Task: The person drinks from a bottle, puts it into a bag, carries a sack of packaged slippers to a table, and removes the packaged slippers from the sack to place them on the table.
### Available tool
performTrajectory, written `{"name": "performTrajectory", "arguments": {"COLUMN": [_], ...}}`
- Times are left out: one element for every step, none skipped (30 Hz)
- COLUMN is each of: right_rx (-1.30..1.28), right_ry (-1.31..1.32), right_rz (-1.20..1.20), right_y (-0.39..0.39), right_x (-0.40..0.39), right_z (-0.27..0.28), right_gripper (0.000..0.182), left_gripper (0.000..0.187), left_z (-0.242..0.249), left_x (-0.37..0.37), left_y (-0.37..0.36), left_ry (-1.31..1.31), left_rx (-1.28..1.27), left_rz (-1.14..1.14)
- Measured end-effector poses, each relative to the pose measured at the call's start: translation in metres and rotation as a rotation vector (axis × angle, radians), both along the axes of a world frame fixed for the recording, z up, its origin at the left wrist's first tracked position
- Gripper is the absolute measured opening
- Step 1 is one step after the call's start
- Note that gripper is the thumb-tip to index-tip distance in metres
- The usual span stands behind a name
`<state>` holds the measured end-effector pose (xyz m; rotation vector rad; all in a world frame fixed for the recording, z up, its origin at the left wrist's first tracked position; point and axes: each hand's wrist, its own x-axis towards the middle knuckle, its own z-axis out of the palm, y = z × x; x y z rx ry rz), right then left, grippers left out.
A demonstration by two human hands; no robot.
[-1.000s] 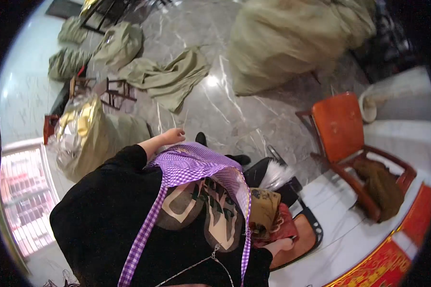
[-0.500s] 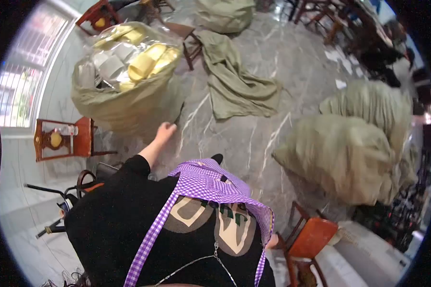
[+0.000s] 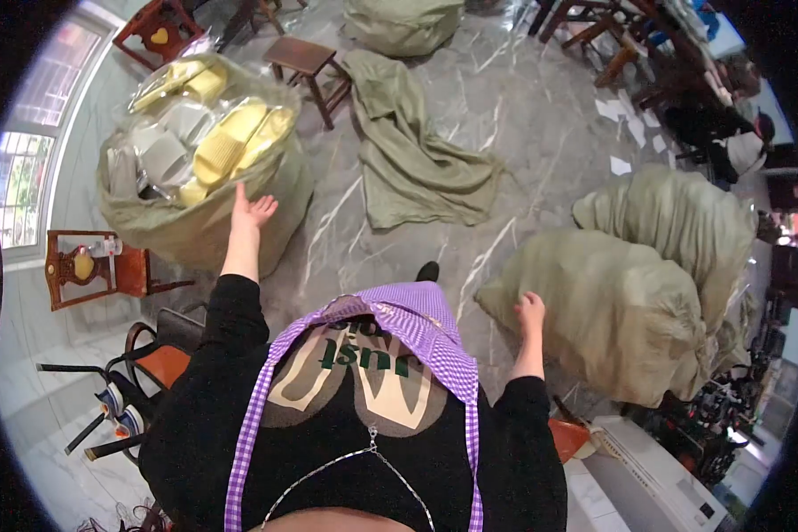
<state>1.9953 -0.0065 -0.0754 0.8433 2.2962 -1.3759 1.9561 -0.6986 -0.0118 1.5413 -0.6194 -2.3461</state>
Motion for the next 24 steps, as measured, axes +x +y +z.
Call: {"name": "performTrajectory", "arguments": {"right_rx": [0.020,0.039,0.039,0.037,-0.022,-0.081,-0.107,-0.131,-0.137,-0.141,-0.144,-0.151,-0.159,-0.167,-0.110,-0.033,0.050,0.117,0.183,0.148,0.087,0.055,0.029,-0.076], "right_ry": [0.060,0.122,0.183,0.244,0.257,0.269,0.268,0.271,0.291,0.315,0.337,0.335,0.335,0.333,0.330,0.407,0.484,0.424,0.356,0.287,0.072,-0.042,-0.161,-0.256], "right_rz": [0.114,0.231,0.288,0.344,0.347,0.351,0.382,0.411,0.453,0.494,0.536,0.536,0.533,0.527,0.531,0.589,0.649,0.631,0.617,0.525,0.438,0.306,0.174,0.094], "right_y": [0.006,0.012,0.007,-0.006,-0.020,-0.037,-0.057,-0.075,-0.091,-0.105,-0.116,-0.123,-0.132,-0.139,-0.141,-0.131,-0.117,-0.103,-0.094,-0.093,-0.086,-0.082,-0.076,-0.074], "right_x": [-0.030,-0.061,-0.096,-0.129,-0.161,-0.192,-0.220,-0.246,-0.271,-0.297,-0.320,-0.340,-0.357,-0.373,-0.385,-0.397,-0.407,-0.409,-0.397,-0.377,-0.361,-0.343,-0.323,-0.304], "right_z": [-0.015,-0.030,-0.028,-0.023,-0.014,0.000,0.018,0.034,0.043,0.050,0.056,0.058,0.056,0.053,0.043,0.012,-0.018,-0.032,-0.041,-0.027,-0.023,-0.029,-0.036,-0.031], "right_gripper": [0.029,0.029,0.029,0.029,0.029,0.030,0.030,0.030,0.030,0.030,0.030,0.030,0.030,0.029,0.028,0.029,0.029,0.030,0.030,0.031,0.027,0.017,0.016,0.014], "left_gripper": [0.112,0.114,0.113,0.112,0.110,0.109,0.108,0.106,0.105,0.105,0.104,0.102,0.098,0.092,0.086,0.074,0.068,0.065,0.057,0.055,0.053,0.051,0.048,0.047], "left_z": [0.001,0.002,0.001,-0.001,-0.006,-0.014,-0.016,-0.014,-0.013,-0.002,-0.029,-0.031,-0.028,-0.034,-0.045,-0.053,-0.045,-0.051,-0.043,-0.044,-0.048,-0.054,-0.055,-0.054], "left_x": [-0.008,-0.013,-0.021,-0.028,-0.033,-0.037,-0.041,-0.046,-0.052,-0.056,-0.054,-0.053,-0.054,-0.052,-0.047,-0.044,-0.046,-0.043,-0.047,-0.053,-0.050,-0.044,-0.043,-0.040], "left_y": [0.001,0.003,0.002,-0.001,-0.005,-0.011,-0.015,-0.016,-0.013,-0.004,-0.023,-0.025,-0.023,-0.026,-0.031,-0.034,-0.025,-0.028,-0.022,-0.025,-0.026,-0.022,-0.019,-0.014], "left_ry": [-0.002,0.014,0.015,0.016,0.029,0.041,0.053,0.025,0.004,-0.022,-0.006,-0.015,-0.058,-0.066,-0.078,-0.089,-0.095,-0.072,-0.116,-0.096,-0.084,-0.077,-0.057,-0.041], "left_rx": [0.032,0.031,0.038,0.042,0.052,0.062,0.072,0.062,0.054,0.018,0.094,0.102,0.108,0.114,0.118,0.117,0.101,0.099,0.130,0.118,0.108,0.102,0.054,0.044], "left_rz": [0.036,0.045,0.057,0.068,0.064,0.059,0.053,0.081,0.108,0.110,0.109,0.111,0.141,0.154,0.164,0.192,0.234,0.234,0.340,0.329,0.323,0.325,0.318,0.320]}}
